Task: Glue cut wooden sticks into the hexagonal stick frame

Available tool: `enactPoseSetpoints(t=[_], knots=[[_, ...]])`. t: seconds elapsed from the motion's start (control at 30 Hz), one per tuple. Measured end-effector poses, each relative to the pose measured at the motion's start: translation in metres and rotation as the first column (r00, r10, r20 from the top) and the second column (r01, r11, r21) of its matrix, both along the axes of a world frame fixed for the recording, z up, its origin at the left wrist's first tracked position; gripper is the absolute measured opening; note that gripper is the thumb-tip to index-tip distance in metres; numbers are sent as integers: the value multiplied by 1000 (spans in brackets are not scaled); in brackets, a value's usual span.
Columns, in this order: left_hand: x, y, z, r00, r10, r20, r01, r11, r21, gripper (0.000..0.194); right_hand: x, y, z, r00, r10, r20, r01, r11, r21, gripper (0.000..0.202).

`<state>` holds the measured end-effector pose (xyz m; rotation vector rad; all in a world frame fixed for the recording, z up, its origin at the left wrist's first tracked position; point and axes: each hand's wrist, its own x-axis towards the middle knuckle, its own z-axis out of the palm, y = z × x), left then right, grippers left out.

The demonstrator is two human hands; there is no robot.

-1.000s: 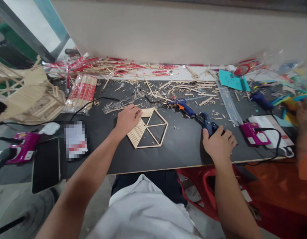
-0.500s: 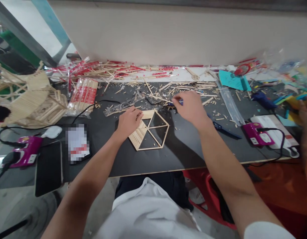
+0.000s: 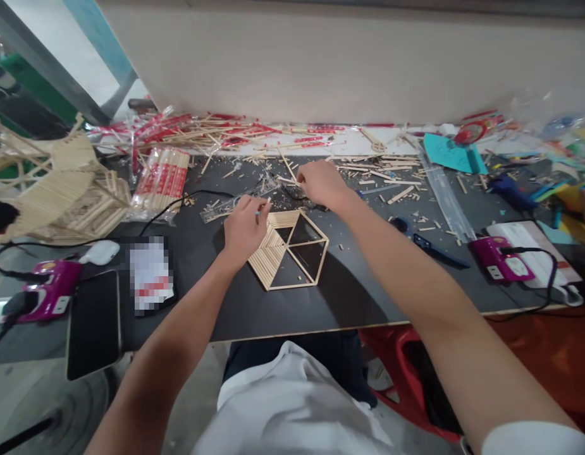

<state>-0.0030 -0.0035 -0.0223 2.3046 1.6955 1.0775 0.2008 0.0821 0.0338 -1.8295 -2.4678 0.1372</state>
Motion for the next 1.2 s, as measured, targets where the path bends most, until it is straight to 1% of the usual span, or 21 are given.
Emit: enactPoseSetpoints(t=[0.07, 0.13, 0.2, 0.23, 0.27, 0.3, 0.33, 0.4, 0.43, 0.47, 0.53, 0.6, 0.7, 0.77, 0.9, 1.03, 1.1, 1.2], knots=[[-3, 4, 0, 996, 51, 72, -57, 995, 85, 23, -11, -6, 3, 995, 79, -65, -79, 997, 5, 22], [-6, 8, -1, 990, 77, 118, -92, 987, 129, 24, -23, -13, 4, 976, 167, -137, -169, 986, -2, 22], [-8, 10, -3, 988, 68, 140, -87, 986, 140, 24, -27, -19, 3, 952, 226, -208, -225, 974, 26, 23], [-8, 11, -4, 989, 50, 142, -69, 988, 138, 24, -23, -23, 1, 941, 235, -242, -227, 972, 59, 25], [-7, 12, -5, 990, 28, 141, -47, 990, 131, 24, -15, -27, -1, 935, 225, -274, -205, 974, 100, 26], [-7, 12, -7, 989, 7, 145, -25, 992, 122, 23, -3, -32, -3, 932, 194, -305, -157, 977, 143, 27], [-5, 13, -8, 988, -12, 153, -5, 994, 112, 23, 12, -38, -7, 932, 140, -334, -81, 980, 184, 29], [-3, 14, -12, 981, -38, 191, 21, 996, 91, 21, 50, -51, -18, 933, -43, -358, 133, 963, 233, 34], [-1, 15, -14, 975, -47, 219, 30, 997, 77, 21, 69, -58, -25, 921, -157, -355, 253, 937, 241, 38], [0, 16, -15, 967, -52, 251, 38, 997, 60, 20, 86, -65, -33, 900, -267, -343, 357, 905, 231, 44], [2, 17, -18, 949, -53, 311, 51, 999, 15, 19, 112, -76, -48, 850, -425, -310, 490, 854, 174, 59], [3, 17, -20, 938, -45, 343, 57, 998, -26, 18, 124, -84, -60, 830, -462, -311, 513, 852, 103, 58], [2, 16, -20, 949, -41, 311, 56, 998, -37, 17, 124, -89, -69, 847, -414, -333, 453, 890, 47, 51], [2, 16, -19, 957, -49, 287, 58, 998, -23, 18, 118, -91, -68, 848, -413, -331, 445, 895, 25, 51], [1, 17, -20, 949, -51, 312, 66, 997, -37, 17, 108, -96, -59, 797, -488, -355, 515, 857, -20, 47], [1, 20, -21, 939, -31, 343, 62, 995, -79, 15, 101, -101, -52, 736, -528, -423, 590, 807, 19, 47], [1, 20, -20, 945, -30, 326, 58, 995, -77, 15, 99, -101, -51, 729, -517, -449, 604, 794, 67, 43], [1, 18, -16, 966, -51, 254, 62, 997, -36, 15, 98, -100, -54, 730, -498, -468, 614, 779, 128, 38]])
